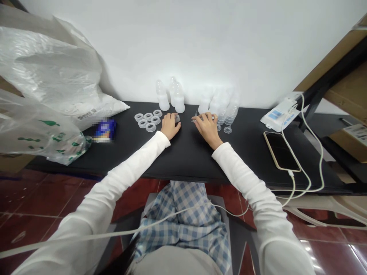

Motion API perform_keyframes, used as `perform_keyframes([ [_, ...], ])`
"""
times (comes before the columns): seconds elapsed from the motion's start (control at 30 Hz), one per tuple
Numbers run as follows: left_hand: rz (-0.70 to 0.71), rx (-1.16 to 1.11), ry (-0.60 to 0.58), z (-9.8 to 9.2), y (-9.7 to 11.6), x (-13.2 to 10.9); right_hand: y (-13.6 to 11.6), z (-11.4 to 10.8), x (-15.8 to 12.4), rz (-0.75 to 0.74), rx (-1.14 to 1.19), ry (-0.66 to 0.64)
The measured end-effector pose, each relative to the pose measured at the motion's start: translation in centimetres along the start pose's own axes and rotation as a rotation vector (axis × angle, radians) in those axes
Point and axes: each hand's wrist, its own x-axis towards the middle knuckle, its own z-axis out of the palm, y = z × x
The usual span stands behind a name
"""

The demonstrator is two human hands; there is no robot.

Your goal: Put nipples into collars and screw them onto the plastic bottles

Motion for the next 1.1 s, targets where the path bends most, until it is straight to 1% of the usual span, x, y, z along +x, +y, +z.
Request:
perform_keyframes([
  [0.07,0.023,-0.018,-0.054,-0.3,0.7,-0.3,-0.2,-0.2,-0.1,0.005,0.056,-0.006],
  [0.13,0.019,-0.058,-0.065,-0.6,1.1,-0.4,-0.2,-0.3,-0.2,0.019,0.109,-0.007],
  [0.2,0.004,-0.140,-0.077,-0.9,1.1,-0.2,-0.2,-0.3,-0.3,0.043,0.154,0.001],
  [0.27,-0.031,-0.277,-0.092,-1.2,0.8,0.1,-0.1,-0.2,-0.3,0.064,0.196,0.008],
  [0.33,-0.142,-0.488,-0.093,-1.2,0.6,0.6,0.0,-0.1,-0.4,0.072,0.241,0.016],
  [0.43,-0.390,-0.883,-0.132,-1.1,1.0,1.0,0.1,0.1,-0.4,0.075,0.325,0.043],
  [0.47,-0.446,-0.991,-0.159,-1.1,1.4,1.0,0.1,0.2,-0.4,0.080,0.357,0.052],
  [0.53,-0.485,-1.118,-0.199,-1.1,2.2,0.7,0.0,0.3,-0.4,0.098,0.423,0.056],
  [0.63,-0.463,-1.149,-0.216,-1.4,3.4,0.2,-0.1,0.4,-0.4,0.128,0.517,0.056],
  [0.73,-0.390,-1.141,-0.256,-1.7,4.1,-0.3,-0.2,0.4,-0.4,0.149,0.634,0.079],
  [0.83,-0.294,-1.149,-0.312,-1.7,4.1,-0.5,-0.1,0.3,-0.3,0.195,0.702,0.102],
  [0.93,-0.224,-1.168,-0.326,-1.4,3.9,-0.7,-0.1,0.3,-0.3,0.230,0.725,0.108],
  [1.03,-0.188,-1.189,-0.352,-1.0,3.6,-0.8,0.0,0.5,-0.3,0.219,0.724,0.092],
  [1.1,-0.166,-1.184,-0.366,-0.7,3.5,-0.9,0.0,0.6,-0.3,0.208,0.679,0.098],
])
